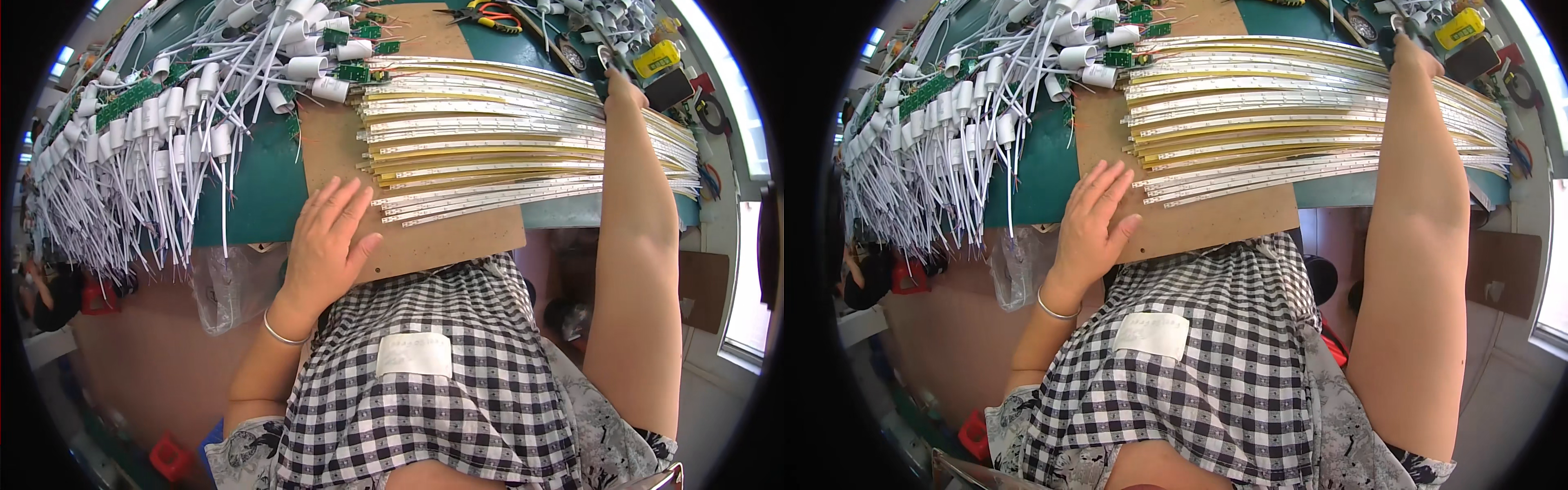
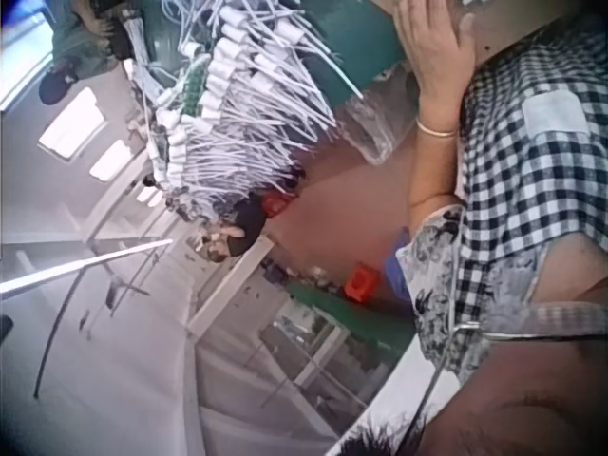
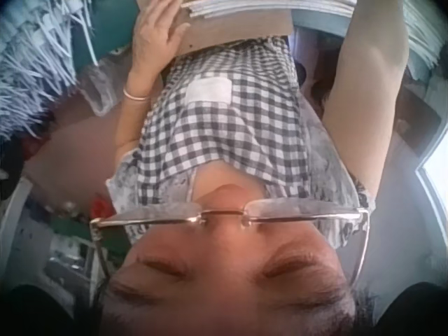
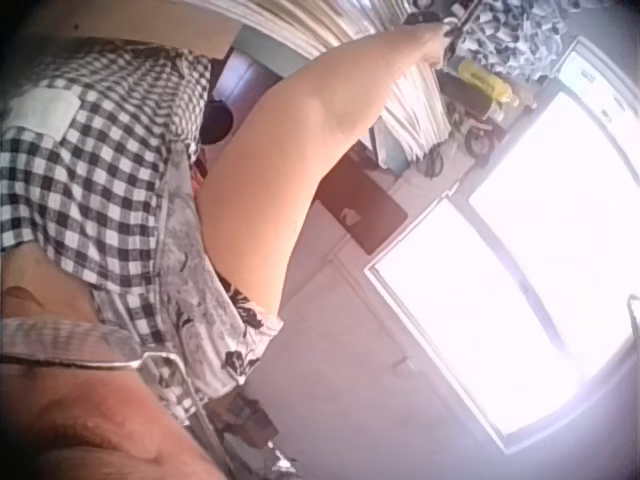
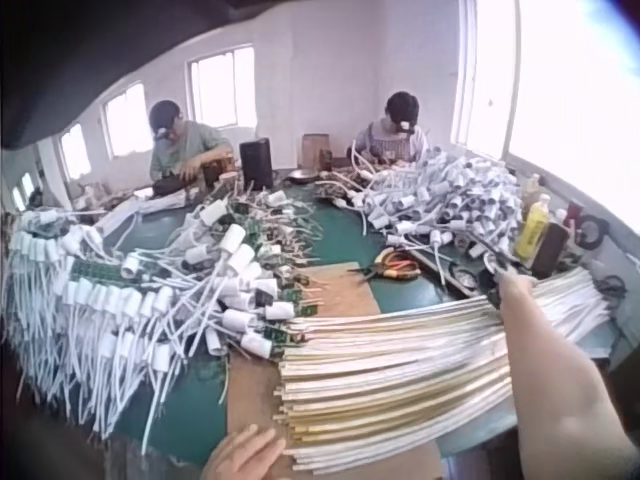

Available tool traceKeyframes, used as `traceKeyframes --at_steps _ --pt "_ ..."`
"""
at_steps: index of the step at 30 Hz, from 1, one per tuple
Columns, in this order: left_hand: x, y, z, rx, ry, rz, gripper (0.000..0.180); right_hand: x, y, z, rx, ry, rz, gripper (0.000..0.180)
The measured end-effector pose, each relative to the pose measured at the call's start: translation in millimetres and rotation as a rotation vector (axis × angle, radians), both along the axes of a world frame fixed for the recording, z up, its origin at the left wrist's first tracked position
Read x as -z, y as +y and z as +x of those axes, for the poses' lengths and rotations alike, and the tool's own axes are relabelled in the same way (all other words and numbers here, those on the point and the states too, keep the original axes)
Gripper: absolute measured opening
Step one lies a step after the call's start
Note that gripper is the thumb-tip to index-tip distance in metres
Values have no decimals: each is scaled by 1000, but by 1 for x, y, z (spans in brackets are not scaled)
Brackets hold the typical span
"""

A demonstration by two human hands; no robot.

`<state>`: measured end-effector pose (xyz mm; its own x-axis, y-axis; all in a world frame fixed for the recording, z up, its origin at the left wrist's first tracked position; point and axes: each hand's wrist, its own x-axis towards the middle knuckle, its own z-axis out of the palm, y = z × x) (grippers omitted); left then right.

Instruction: Assembling and soldering electrical components for lighting fixtures on a production line.

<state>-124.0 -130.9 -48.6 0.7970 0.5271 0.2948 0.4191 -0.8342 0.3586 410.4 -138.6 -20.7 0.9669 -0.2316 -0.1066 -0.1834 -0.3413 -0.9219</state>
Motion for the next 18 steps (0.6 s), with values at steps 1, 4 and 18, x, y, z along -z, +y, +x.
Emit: traceKeyframes --at_steps 1,4,18 --pt "-2 0 3 -17 -30 -57 47 -3 -6 16 70 28 200 98" --pt "-1 0 14 -74 -124 -149 34 -28 -21 9 35 -78 469 69" --pt "0 -3 -3 -137 -302 -6 29 -97 -296 -31 -153 -874 -375 53"
